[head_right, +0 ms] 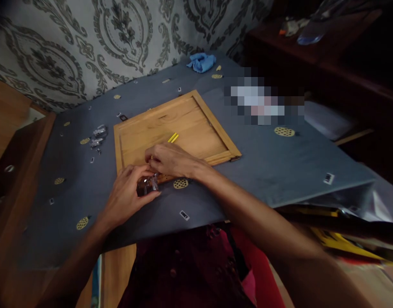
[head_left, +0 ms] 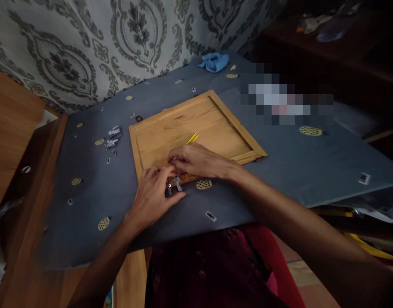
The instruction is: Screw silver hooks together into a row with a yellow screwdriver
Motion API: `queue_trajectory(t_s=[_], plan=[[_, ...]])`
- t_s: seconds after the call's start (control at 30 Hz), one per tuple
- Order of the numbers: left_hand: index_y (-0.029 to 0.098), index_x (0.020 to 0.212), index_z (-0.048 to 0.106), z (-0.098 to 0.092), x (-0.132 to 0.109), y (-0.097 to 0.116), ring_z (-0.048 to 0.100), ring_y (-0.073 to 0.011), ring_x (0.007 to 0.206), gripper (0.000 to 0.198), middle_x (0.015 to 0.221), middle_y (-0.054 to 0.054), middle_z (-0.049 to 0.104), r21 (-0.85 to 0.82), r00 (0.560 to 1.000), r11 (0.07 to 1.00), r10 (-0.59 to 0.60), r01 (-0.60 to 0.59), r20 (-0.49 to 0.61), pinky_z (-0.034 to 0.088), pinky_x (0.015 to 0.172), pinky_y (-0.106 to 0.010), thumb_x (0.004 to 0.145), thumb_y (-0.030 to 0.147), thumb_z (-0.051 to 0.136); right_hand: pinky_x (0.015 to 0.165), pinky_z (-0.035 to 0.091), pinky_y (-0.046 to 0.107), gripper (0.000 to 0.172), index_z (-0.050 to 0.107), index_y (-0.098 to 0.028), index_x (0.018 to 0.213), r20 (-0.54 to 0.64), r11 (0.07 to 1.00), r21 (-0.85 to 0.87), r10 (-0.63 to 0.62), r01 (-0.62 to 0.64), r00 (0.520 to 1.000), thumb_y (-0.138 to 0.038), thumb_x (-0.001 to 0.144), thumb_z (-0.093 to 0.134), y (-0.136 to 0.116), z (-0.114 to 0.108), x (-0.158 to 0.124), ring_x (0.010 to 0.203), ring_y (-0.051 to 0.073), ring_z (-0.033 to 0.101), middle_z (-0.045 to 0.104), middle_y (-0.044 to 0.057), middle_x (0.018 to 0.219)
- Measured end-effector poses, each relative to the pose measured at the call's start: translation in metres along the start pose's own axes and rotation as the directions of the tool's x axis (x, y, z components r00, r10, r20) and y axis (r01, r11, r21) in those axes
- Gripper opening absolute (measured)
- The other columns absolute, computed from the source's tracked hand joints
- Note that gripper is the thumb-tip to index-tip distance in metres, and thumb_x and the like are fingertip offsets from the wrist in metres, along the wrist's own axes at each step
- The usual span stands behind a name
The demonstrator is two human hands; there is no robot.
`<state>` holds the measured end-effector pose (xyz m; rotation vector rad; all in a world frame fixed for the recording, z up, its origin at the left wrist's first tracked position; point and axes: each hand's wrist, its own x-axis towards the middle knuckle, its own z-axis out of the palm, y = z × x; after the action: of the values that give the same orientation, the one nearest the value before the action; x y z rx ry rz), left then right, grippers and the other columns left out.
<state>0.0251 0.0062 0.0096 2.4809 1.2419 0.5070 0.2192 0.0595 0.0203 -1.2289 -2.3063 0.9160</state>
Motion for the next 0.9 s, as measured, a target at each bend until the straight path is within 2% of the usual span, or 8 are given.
queue_trajectory(t_s=[0.37, 0.73, 0.9], plan=[[0.027, 0.116, 0.055, 0.0021, -0.0017, -0.0005, 0.064, -0.0292, 0.102, 0.045, 0.109, -0.004, 0.073, -0.032, 1.000, 0.999, -0.005, 0.004, -0.027, 0.048, 0.090, -0.047, 0.080, 0.032, 0.081, 0.059, 0.028, 0.025, 0.020, 0.073, -0.014, 0.091, -0.006, 1.000, 0.021, -0.019, 0.019, 1.000, -0.009, 0.088, 0.054, -0.0010, -0.0013, -0.0010, 0.059, 0.010, 0.050, 0.065, 0.000, 0.067], [0.027, 0.114, 0.055, 0.0019, -0.0018, 0.0026, 0.065, -0.0321, 0.101, 0.047, 0.109, -0.006, 0.074, -0.026, 1.000, 1.000, 0.005, -0.005, -0.014, 0.049, 0.088, -0.051, 0.077, 0.032, 0.084, 0.060, 0.029, 0.025, 0.021, 0.072, -0.014, 0.083, 0.053, 0.999, 0.024, -0.038, 0.036, 0.998, -0.007, 0.087, 0.053, -0.0016, -0.0030, -0.0014, 0.062, 0.011, 0.052, 0.066, 0.001, 0.068], [0.026, 0.116, 0.054, 0.0033, -0.0025, 0.0025, 0.066, -0.0308, 0.102, 0.050, 0.108, -0.005, 0.074, -0.036, 1.000, 0.999, -0.011, 0.011, -0.015, 0.049, 0.089, -0.049, 0.077, 0.032, 0.085, 0.061, 0.030, 0.026, 0.021, 0.072, -0.014, 0.084, 0.052, 0.999, 0.013, -0.036, 0.035, 0.998, -0.007, 0.088, 0.052, -0.0025, -0.0026, -0.0018, 0.063, 0.011, 0.052, 0.065, 0.001, 0.069]])
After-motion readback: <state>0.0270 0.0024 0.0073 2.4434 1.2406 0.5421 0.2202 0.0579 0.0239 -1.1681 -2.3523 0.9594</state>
